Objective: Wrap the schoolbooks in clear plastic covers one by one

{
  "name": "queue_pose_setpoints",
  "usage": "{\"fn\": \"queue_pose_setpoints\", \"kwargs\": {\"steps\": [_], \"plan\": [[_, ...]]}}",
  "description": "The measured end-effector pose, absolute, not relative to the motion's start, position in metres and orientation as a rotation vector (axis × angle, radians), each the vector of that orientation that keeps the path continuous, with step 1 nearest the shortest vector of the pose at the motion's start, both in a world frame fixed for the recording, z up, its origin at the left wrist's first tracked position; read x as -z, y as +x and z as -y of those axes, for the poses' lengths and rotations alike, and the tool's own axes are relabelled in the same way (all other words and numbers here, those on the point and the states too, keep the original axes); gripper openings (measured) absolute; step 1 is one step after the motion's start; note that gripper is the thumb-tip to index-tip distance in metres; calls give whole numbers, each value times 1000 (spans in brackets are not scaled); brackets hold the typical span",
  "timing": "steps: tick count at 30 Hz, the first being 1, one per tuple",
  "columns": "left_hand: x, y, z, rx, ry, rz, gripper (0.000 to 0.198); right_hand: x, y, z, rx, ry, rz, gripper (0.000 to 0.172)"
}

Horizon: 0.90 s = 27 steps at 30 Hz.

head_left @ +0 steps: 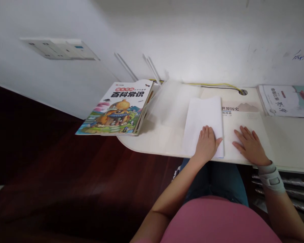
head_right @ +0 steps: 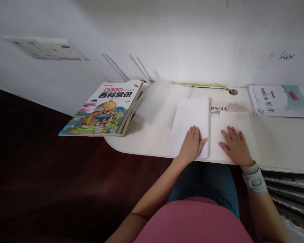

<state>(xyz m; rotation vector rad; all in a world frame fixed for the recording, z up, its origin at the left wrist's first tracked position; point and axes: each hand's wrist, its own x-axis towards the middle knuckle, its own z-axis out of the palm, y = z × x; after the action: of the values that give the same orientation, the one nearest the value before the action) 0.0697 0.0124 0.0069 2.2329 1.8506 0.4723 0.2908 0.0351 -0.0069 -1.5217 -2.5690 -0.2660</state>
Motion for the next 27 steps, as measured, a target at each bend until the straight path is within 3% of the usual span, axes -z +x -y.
{"fn": "queue_pose_setpoints", "kwargs": {"steps": [8,15,20,22,27], "plan": [[7,58,-10,-406,2307,-1976,83,5,290,-34,256,-1521,2573,54],[8,53,-2,-331,2343,-2024,76,9,292,-36,242,-1502,2569,55],[5,53,-9,-279,2282,-2095,56,10,292,-37,255,-1504,2555,54],[2,53,-12,-324,2288,-2073,48,9,291,-36,268,-1501,2556,54],[-4,63,-10,-538,2328,-1827,48,9,291,-36,245,-1503,2558,54]]}}
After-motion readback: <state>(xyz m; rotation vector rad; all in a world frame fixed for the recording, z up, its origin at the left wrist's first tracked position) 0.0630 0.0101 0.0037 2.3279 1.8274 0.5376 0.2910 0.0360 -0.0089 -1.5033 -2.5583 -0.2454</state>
